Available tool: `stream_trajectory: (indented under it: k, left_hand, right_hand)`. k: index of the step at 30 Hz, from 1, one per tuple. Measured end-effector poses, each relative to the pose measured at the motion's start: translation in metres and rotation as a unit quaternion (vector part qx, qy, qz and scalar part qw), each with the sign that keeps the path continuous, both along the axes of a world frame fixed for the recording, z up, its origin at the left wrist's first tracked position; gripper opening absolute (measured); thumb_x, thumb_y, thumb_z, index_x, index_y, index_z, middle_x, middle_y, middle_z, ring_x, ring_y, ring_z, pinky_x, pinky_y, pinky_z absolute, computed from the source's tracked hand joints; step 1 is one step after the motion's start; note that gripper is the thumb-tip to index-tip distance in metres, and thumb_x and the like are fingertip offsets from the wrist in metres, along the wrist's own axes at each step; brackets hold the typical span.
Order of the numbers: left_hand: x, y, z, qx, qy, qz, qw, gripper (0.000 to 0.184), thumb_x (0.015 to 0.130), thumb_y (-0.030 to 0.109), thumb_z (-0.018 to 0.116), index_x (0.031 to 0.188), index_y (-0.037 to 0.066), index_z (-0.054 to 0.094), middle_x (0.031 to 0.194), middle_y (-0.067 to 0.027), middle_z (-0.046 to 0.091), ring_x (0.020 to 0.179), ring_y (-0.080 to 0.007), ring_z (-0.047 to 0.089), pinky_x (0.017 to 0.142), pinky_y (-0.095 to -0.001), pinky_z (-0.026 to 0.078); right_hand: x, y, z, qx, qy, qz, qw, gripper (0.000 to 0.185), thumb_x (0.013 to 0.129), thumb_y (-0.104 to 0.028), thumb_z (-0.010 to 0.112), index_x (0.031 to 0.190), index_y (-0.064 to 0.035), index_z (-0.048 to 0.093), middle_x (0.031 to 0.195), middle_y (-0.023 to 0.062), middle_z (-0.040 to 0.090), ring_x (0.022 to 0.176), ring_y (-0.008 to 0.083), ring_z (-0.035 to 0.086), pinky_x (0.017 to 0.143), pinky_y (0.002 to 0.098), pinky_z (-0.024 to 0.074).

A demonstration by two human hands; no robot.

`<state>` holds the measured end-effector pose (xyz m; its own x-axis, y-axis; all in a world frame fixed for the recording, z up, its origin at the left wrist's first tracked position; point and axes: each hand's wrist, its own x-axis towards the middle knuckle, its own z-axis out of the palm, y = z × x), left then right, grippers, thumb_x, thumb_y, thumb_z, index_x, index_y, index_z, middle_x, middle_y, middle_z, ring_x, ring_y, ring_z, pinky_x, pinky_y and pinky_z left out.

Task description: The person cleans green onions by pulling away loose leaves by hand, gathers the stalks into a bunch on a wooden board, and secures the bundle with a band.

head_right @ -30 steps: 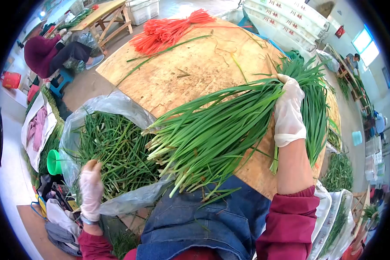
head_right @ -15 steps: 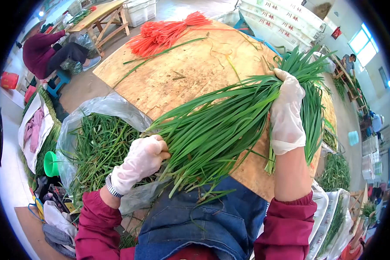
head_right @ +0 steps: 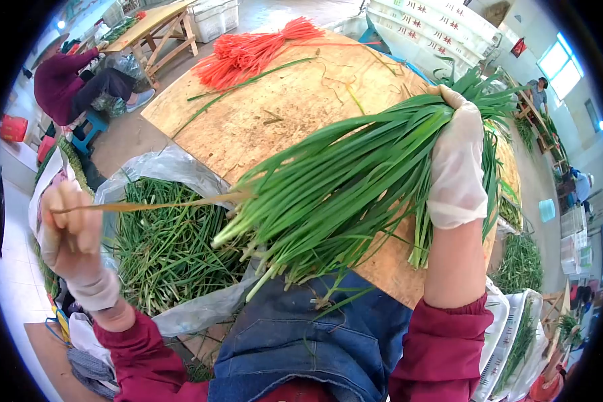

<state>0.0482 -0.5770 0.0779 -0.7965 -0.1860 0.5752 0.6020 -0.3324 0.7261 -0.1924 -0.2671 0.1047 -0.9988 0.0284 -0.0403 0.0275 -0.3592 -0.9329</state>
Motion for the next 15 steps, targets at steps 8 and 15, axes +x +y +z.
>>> stream_trajectory:
  k: [8, 15]
  left_hand:
    - [0.061, -0.019, -0.110, -0.560, -0.290, 0.470, 0.617, 0.013, 0.082, 0.009, 0.059, 0.091, 0.000, 0.063, 0.092, -0.0177, 0.062, 0.090, -0.0306, 0.059, 0.080, -0.0382, 0.047]
    - [-0.041, 0.126, -0.119, -0.574, -0.192, 0.261, 0.752, 0.018, 0.078, 0.005, 0.061, 0.096, 0.006, 0.060, 0.083, -0.0133, 0.060, 0.066, -0.0286, 0.061, 0.055, -0.0361, 0.049]
  right_hand:
    - [-0.086, 0.044, -0.061, -0.025, -0.085, -0.037, 0.995, 0.016, 0.083, -0.013, 0.051, 0.073, -0.0032, 0.058, 0.064, 0.0079, 0.058, 0.051, 0.0225, 0.053, 0.052, 0.0322, 0.0463]
    - [-0.075, 0.044, -0.066, -0.006, -0.095, -0.080, 0.992, 0.013, 0.081, -0.011, 0.051, 0.072, -0.0033, 0.057, 0.061, 0.0091, 0.058, 0.049, 0.0240, 0.053, 0.050, 0.0333, 0.0463]
